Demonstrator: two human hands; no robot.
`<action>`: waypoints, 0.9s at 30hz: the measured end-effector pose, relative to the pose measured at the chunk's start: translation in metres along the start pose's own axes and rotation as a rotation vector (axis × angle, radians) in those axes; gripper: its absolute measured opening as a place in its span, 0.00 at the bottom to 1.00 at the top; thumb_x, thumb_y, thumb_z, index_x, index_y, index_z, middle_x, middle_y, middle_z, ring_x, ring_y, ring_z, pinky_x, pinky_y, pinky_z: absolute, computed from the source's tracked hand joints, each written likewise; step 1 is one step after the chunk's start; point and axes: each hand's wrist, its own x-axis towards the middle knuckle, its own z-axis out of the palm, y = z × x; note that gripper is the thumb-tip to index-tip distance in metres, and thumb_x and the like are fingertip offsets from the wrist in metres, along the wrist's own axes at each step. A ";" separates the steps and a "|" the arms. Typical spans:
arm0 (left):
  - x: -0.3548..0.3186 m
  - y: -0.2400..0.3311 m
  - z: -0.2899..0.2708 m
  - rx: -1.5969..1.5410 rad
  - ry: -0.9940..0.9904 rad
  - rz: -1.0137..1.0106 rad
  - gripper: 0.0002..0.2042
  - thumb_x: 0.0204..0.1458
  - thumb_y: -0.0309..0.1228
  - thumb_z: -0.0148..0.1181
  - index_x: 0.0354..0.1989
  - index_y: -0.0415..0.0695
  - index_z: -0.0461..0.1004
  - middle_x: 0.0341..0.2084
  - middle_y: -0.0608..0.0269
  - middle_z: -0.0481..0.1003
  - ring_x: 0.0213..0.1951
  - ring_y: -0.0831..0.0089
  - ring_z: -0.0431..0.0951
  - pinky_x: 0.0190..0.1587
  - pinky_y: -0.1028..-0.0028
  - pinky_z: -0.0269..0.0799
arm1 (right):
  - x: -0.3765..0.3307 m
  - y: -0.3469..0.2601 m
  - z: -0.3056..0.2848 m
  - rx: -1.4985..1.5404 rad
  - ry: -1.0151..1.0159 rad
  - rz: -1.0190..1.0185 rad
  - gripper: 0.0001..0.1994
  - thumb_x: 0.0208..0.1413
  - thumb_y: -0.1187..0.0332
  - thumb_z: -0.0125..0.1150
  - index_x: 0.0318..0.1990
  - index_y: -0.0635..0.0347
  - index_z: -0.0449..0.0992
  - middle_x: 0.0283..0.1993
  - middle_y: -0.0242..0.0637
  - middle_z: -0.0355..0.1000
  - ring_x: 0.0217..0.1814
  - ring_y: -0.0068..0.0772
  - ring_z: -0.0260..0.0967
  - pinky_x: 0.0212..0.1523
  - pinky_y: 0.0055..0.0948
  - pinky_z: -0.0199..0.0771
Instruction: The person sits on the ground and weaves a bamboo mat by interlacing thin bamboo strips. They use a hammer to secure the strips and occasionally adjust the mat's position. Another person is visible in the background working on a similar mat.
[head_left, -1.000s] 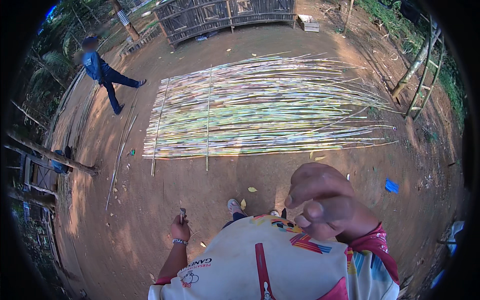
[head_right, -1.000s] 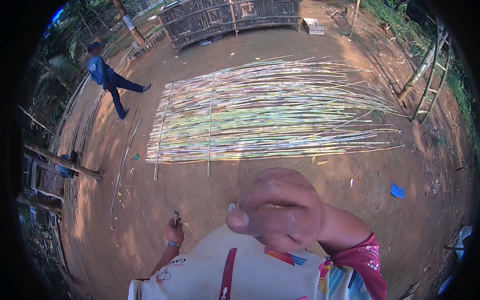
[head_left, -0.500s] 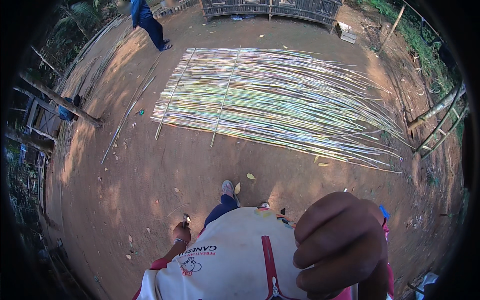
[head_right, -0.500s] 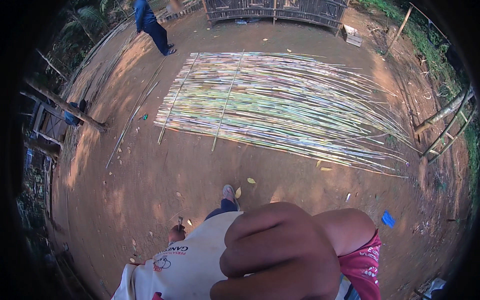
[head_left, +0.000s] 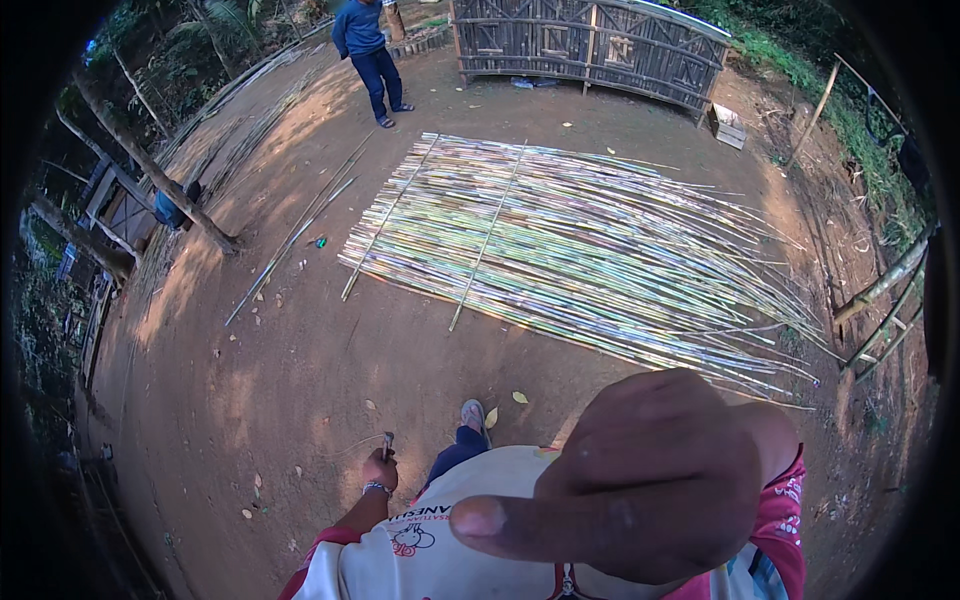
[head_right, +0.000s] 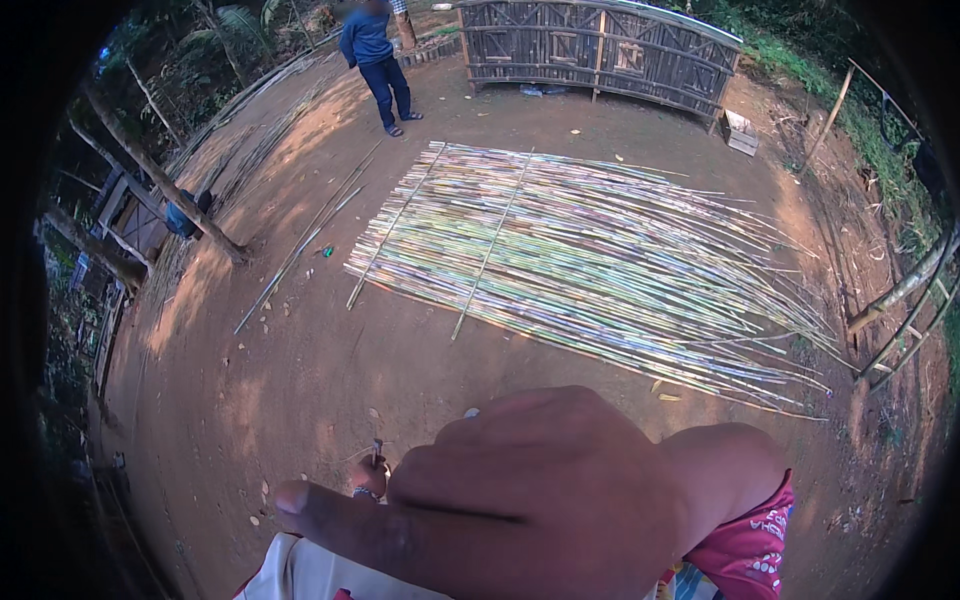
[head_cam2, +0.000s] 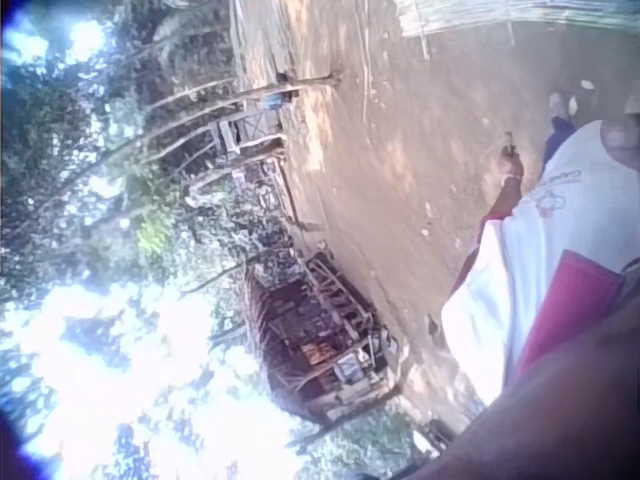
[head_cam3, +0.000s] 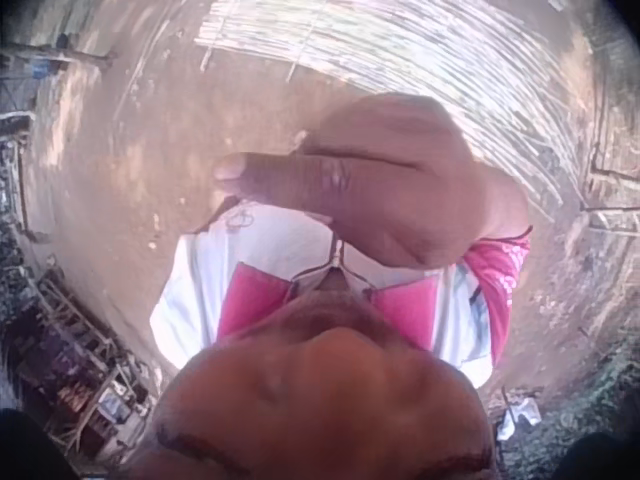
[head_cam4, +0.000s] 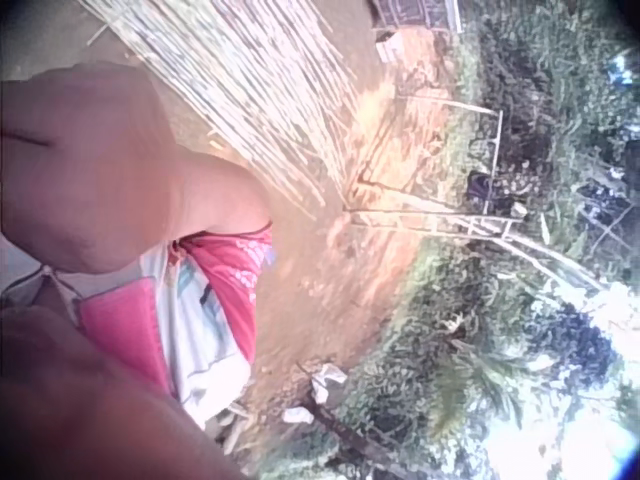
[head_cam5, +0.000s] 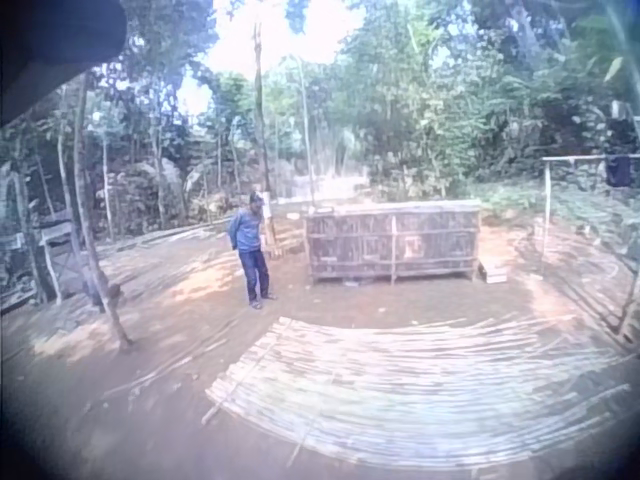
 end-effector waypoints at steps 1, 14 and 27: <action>0.003 -0.022 0.006 0.026 0.008 -0.099 0.09 0.52 0.31 0.57 0.40 0.48 0.80 0.33 0.52 0.82 0.39 0.54 0.82 0.43 0.59 0.76 | -0.006 0.007 -0.001 -0.034 0.045 -0.072 0.11 0.48 0.62 0.63 0.33 0.60 0.82 0.28 0.36 0.73 0.24 0.31 0.68 0.22 0.31 0.67; -0.010 -0.021 -0.002 0.186 -0.068 -0.194 0.10 0.53 0.33 0.60 0.42 0.49 0.80 0.35 0.50 0.81 0.40 0.55 0.82 0.43 0.60 0.75 | 0.011 0.028 -0.007 -0.231 -0.527 -0.486 0.09 0.51 0.65 0.62 0.35 0.58 0.81 0.30 0.35 0.72 0.30 0.30 0.69 0.28 0.29 0.68; -0.006 0.029 0.009 0.040 -0.101 0.035 0.11 0.52 0.33 0.59 0.43 0.46 0.79 0.35 0.46 0.81 0.41 0.50 0.81 0.44 0.57 0.75 | -0.059 0.112 0.004 -0.554 -0.831 0.328 0.14 0.53 0.60 0.63 0.46 0.51 0.79 0.40 0.32 0.76 0.46 0.34 0.73 0.48 0.36 0.72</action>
